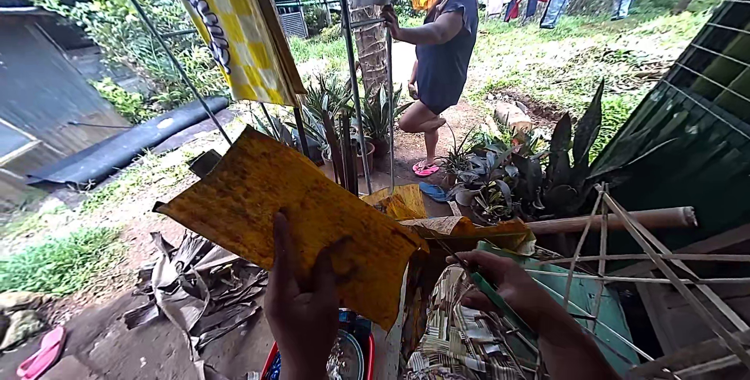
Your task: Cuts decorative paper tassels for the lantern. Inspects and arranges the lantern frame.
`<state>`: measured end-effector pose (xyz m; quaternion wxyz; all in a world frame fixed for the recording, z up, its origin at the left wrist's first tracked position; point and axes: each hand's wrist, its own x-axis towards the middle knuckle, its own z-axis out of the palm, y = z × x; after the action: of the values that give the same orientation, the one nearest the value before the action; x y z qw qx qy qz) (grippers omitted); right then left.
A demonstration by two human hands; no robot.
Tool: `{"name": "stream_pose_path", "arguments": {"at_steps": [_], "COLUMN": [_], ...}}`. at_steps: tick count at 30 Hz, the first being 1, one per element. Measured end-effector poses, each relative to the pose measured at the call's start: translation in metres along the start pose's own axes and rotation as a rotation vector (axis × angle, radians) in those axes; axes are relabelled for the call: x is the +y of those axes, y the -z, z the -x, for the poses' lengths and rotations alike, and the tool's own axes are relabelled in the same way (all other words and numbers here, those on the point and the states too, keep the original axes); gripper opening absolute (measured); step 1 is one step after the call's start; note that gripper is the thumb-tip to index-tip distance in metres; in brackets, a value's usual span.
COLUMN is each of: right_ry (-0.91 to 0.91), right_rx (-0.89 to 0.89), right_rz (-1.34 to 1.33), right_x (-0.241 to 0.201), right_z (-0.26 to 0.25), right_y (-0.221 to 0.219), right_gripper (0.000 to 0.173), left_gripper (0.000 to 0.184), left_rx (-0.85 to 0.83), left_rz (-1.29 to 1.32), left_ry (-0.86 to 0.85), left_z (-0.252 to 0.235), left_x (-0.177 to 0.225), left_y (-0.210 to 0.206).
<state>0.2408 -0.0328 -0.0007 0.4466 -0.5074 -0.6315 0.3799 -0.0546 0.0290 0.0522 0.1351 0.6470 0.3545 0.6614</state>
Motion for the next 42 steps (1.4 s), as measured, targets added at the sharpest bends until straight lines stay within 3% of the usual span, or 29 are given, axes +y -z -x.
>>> {"name": "stream_pose_path", "arguments": {"at_steps": [6, 16, 42], "right_ry": [0.065, 0.150, 0.321], "right_rx": [0.080, 0.023, 0.132], "right_rz": [0.220, 0.162, 0.321], "right_x": [-0.007, -0.005, -0.013], "right_z": [0.010, 0.004, 0.004], "right_y": [0.006, -0.002, -0.014], "right_gripper": [0.073, 0.067, 0.058], "left_gripper": [0.075, 0.073, 0.076], "left_rx": [0.009, -0.030, -0.058], "left_rz": [0.001, -0.036, 0.127], "left_ry": [-0.009, -0.039, 0.000], "left_z": [-0.003, 0.000, -0.002], "left_x": [0.004, 0.001, -0.006], "left_y": [0.000, -0.002, 0.014]}}
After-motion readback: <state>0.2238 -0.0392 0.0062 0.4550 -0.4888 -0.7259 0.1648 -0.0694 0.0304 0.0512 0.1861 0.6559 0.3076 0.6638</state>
